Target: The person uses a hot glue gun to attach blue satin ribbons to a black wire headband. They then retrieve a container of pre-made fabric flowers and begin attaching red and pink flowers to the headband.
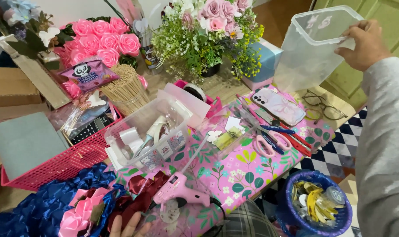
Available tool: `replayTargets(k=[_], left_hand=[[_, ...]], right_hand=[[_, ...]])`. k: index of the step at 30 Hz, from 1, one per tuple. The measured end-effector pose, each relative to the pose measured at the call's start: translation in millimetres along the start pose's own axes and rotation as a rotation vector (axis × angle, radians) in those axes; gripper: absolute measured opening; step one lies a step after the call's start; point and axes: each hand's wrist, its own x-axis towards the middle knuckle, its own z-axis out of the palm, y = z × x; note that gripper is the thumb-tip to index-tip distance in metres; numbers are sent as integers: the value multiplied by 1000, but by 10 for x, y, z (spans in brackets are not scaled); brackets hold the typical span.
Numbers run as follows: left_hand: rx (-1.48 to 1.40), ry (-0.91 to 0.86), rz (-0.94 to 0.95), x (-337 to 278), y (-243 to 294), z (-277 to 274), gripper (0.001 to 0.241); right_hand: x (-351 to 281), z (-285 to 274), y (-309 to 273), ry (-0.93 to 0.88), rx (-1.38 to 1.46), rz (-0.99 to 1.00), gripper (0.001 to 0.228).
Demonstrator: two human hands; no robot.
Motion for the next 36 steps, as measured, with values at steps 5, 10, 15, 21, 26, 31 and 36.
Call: replayTargets(k=[5, 10, 15, 21, 26, 31, 36], left_hand=[[73, 52, 26, 7, 58, -45, 61], [135, 95, 46, 3, 79, -9, 62], [209, 135, 69, -27, 193, 31, 64], [312, 234, 158, -418, 438, 102, 66], [709, 356, 295, -681, 479, 159, 75], [1052, 281, 431, -804, 354, 586, 75], [1909, 204, 651, -652, 437, 1324, 26]], right_hand=[[49, -32, -60, -7, 15, -48, 52], [-2, -300, -651, -74, 61, 67, 67], [-73, -156, -496, 174, -59, -253, 80], [-735, -416, -1849, 415, 182, -482, 51], [-1735, -375, -3062, 343, 409, -438, 22], [-2522, -210, -4068, 226, 847, -489, 10], [-2908, -80, -4806, 27, 932, -595, 9]])
